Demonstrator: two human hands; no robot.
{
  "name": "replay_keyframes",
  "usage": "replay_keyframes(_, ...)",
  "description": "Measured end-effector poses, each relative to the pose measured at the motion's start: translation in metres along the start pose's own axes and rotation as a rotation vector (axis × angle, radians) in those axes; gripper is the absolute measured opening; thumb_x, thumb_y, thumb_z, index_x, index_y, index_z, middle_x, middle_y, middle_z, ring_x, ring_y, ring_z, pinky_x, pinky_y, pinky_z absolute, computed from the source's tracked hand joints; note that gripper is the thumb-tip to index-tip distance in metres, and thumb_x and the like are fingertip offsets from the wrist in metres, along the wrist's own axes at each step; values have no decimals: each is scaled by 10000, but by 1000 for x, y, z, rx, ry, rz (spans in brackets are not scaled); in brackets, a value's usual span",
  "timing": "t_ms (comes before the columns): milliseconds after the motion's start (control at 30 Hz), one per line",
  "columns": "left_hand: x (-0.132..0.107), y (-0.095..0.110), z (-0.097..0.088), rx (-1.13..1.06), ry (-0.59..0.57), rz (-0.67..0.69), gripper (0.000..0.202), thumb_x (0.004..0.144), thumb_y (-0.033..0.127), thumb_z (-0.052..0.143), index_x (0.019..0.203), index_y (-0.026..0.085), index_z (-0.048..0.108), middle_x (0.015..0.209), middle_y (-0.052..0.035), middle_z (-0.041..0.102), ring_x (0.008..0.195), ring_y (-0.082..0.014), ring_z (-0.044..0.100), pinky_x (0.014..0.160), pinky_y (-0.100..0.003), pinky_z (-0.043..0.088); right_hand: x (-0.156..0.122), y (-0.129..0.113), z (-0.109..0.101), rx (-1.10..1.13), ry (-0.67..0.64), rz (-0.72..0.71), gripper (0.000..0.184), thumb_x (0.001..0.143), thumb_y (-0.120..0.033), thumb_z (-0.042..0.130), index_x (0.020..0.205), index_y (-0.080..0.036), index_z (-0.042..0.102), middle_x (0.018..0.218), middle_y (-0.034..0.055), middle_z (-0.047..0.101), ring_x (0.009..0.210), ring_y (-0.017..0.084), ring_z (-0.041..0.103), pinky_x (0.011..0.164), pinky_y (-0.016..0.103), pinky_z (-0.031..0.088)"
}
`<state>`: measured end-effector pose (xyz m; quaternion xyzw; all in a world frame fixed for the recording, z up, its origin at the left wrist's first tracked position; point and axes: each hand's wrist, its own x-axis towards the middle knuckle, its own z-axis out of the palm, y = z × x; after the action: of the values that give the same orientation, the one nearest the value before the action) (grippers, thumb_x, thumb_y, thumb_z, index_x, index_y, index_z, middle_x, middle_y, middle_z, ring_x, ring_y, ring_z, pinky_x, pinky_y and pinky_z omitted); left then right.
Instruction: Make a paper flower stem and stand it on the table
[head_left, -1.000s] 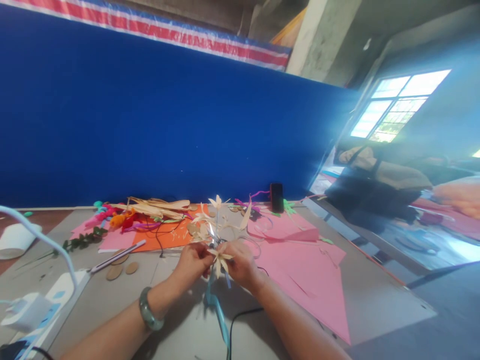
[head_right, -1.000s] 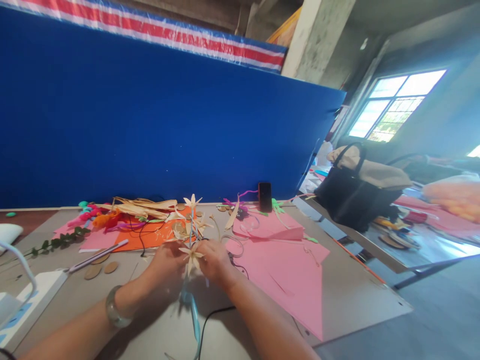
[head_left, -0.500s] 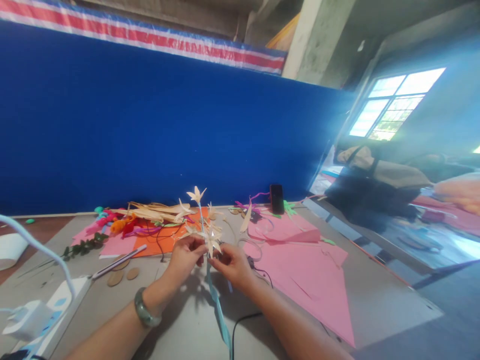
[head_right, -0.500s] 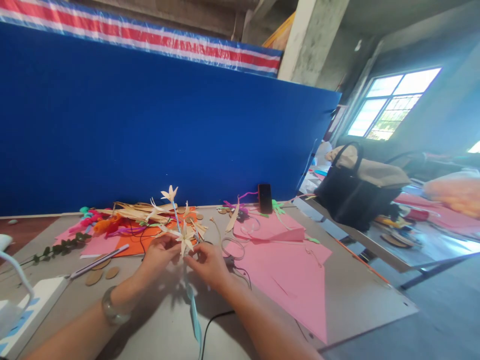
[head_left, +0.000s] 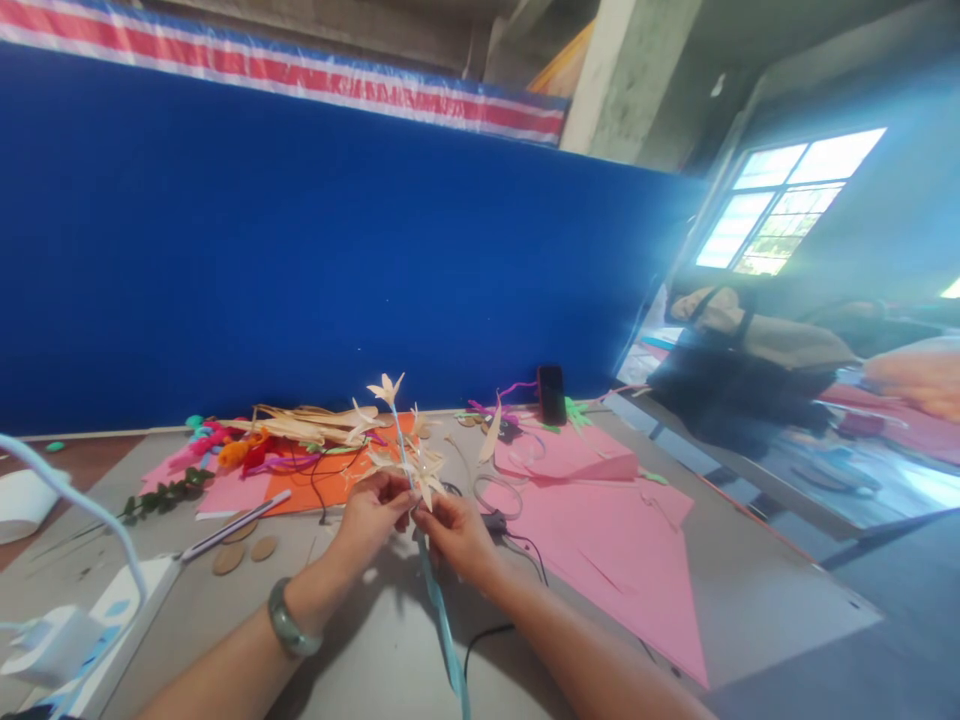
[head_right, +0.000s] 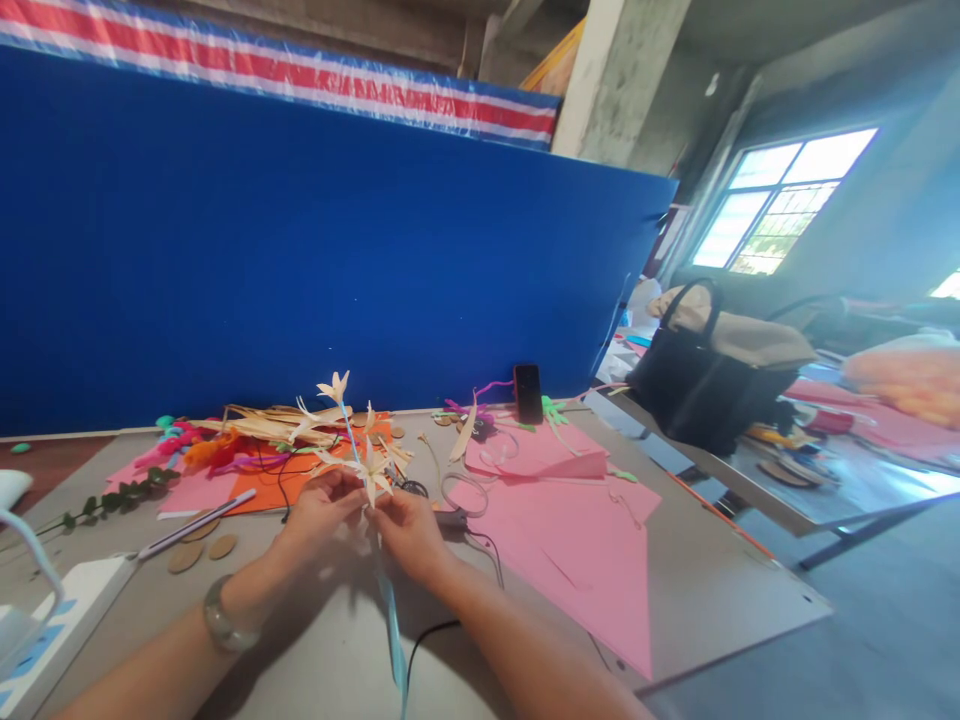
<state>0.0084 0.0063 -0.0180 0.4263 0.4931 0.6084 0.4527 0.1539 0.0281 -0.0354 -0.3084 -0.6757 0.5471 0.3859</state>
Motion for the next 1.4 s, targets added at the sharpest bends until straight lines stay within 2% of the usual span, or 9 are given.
replay_keyframes(133,3,-7,-3,-7,-54,23,181,647,276,733,691,153,608,480,53,552,391,-82,484,414,-199,370,-1,-3,0,36,-6,24,325,826,-452,596,720,-145,591,631,-9,595,387,47,434,376,175,351)
replay_keyframes(300,3,-3,-5,-26,-96,23,226,638,287,765,714,155,597,549,47,577,407,-78,495,435,-207,384,-1,-7,-1,72,18,60,353,796,-488,619,692,-160,541,527,-56,510,349,52,450,353,169,353)
replay_keyframes(567,1,1,-12,-38,-212,62,192,751,346,697,786,168,634,504,47,554,467,-92,505,517,-221,400,-2,-13,-3,64,-21,36,337,804,-471,604,741,-143,565,651,-23,575,352,36,466,351,164,369)
replay_keyframes(767,3,1,-14,0,-270,75,205,793,363,662,732,174,608,504,47,541,482,-85,481,538,-219,376,-4,-9,-2,67,13,65,321,810,-448,599,698,-152,546,573,-37,554,339,48,478,343,157,363)
replay_keyframes(1033,-3,8,-12,37,-259,102,245,819,373,627,683,174,589,526,37,539,525,-98,496,563,-221,384,-7,-15,0,40,21,4,332,817,-458,590,701,-149,563,553,-44,524,328,43,462,330,152,354)
replay_keyframes(1167,-3,3,-12,33,-269,135,232,818,364,630,686,174,614,536,30,541,532,-104,502,565,-224,394,-9,-17,2,35,27,-17,351,829,-475,574,705,-146,570,587,-32,537,335,38,454,327,152,354)
replay_keyframes(1400,1,-3,-14,-41,-292,102,244,775,396,667,680,175,625,518,31,540,499,-101,478,542,-227,392,-12,-20,2,-14,-11,-62,343,863,-467,537,774,-146,618,626,-24,545,353,35,464,346,147,366)
